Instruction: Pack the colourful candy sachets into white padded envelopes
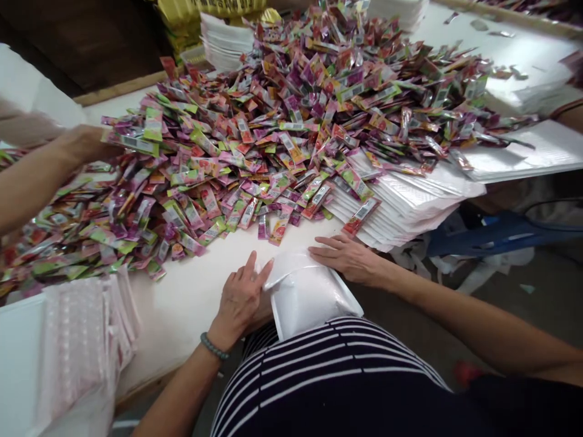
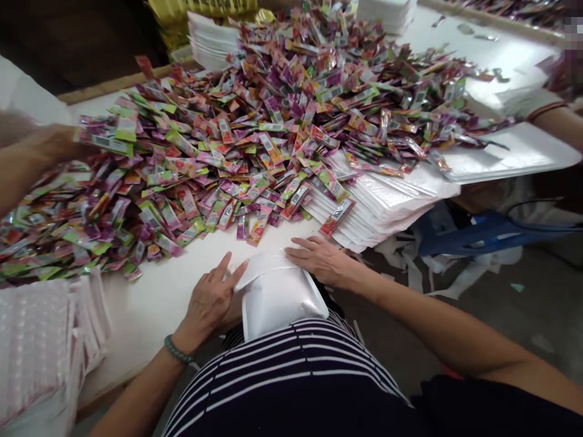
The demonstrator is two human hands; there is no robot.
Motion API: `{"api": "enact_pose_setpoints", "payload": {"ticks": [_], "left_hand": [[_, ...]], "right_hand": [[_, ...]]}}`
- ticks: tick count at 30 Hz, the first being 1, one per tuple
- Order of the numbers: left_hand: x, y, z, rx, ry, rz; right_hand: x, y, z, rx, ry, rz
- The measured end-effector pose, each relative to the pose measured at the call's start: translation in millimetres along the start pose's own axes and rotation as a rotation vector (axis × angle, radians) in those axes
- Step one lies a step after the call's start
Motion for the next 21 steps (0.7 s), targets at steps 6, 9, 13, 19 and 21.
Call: {"api": "enact_pose_setpoints", "payload": {"ticks": [6,9,13,19,21], "left_hand": [[-3,1,-7.9,0.08,-0.055,0.105],[-6,2,-10.5,0.157,-0.068,0.154],[5,-3,-9.4,0.346,-0.016,0.319],[42,-11,-9.2,0.602,0.043,0.673],[46,-10,-9.6,0.688,0.016,0.726]], "right_hand": [[10,-4,30,-0.007,0.077,-0.12],[-14,-28,50,-0.109,0.186,-0.163],[-50,-84,38,-0.206,-0.014,0.071],[-62,-106,13,-0.027,-0.208,0.128],[-64,-106,11,-0.019,-0.227,0.117]]}}
Point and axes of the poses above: each hand's wrist, its own x-axis away from the middle knuckle, its own z-axis out of the back of the hand, y = z × x, the point moved 5 cm from there along -x, towards the middle knuckle, and after that the axes turned 8 degrees about -z, right-handed, at the moved point
